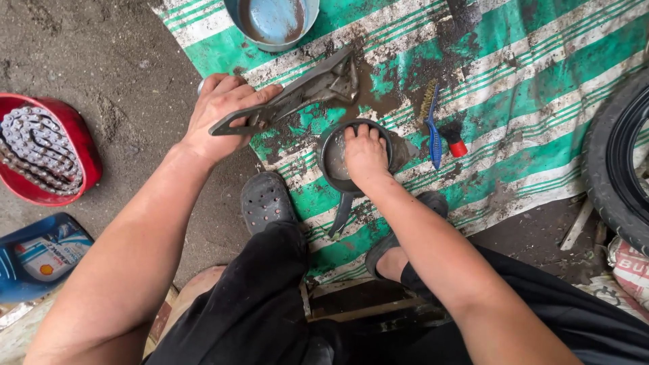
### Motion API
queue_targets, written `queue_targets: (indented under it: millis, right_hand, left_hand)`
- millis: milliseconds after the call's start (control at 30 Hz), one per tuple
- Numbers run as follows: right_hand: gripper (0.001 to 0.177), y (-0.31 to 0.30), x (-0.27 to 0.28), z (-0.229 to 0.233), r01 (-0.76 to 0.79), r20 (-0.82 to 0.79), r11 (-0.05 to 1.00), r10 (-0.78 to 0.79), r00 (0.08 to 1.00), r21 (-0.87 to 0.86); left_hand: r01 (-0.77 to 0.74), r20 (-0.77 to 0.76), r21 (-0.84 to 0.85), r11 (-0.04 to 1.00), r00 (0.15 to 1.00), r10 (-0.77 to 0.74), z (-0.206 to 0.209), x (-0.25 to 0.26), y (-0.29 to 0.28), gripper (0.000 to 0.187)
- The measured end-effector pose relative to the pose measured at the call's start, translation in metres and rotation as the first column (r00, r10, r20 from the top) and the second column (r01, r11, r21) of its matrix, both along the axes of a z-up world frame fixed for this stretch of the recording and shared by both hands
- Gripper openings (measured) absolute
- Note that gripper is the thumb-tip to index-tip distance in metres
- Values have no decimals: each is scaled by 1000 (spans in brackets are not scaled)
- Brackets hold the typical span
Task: The person scrubs a dirty metal motorcycle swingarm with a brush and liquid from a small pot. They dip the brush into the pot repeatedly and scrub various surfaces of the part, including the ends and the central beam, while sitting on a tarp.
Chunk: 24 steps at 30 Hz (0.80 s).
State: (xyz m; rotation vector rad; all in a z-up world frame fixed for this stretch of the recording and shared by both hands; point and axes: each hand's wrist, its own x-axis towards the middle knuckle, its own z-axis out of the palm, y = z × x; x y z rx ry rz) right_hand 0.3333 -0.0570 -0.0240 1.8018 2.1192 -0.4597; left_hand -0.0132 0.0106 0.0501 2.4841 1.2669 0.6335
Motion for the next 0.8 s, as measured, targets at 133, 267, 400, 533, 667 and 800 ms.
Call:
queue_targets:
  millis: [133, 267, 400, 533, 667, 800]
  right_hand:
    - [14, -27, -11, 6, -259, -74, 874, 315, 946, 411]
    - [35, -33, -5, -33, 244, -118, 916, -293, 949, -319]
    - [45, -23, -20, -31, 495, -26, 772, -549, 836, -398]
    - [42, -16, -12, -66, 643, -43, 642, -721, 692, -419]
    - [51, -26, -12, -32, 500, 36, 783, -526, 850, -369]
    - [43, -59, 72, -281, 230, -80, 922, -267, 960, -313]
  left_hand:
    - [0, 44, -65, 998, 999, 3, 10, 0, 5, 34]
    - [-4, 53, -106, 994, 999, 9, 3, -3, 1, 35]
    - [-27, -7, -78, 997, 1000, 27, 3, -5, -3, 39]
    - [-45, 1, -100, 994, 999, 46, -3, -6, -6, 44]
    - [-36, 18, -122, 992, 999, 39, 0, -5, -8, 42]
    - [-53, 20, -75, 996, 998, 55, -8, -4, -10, 41]
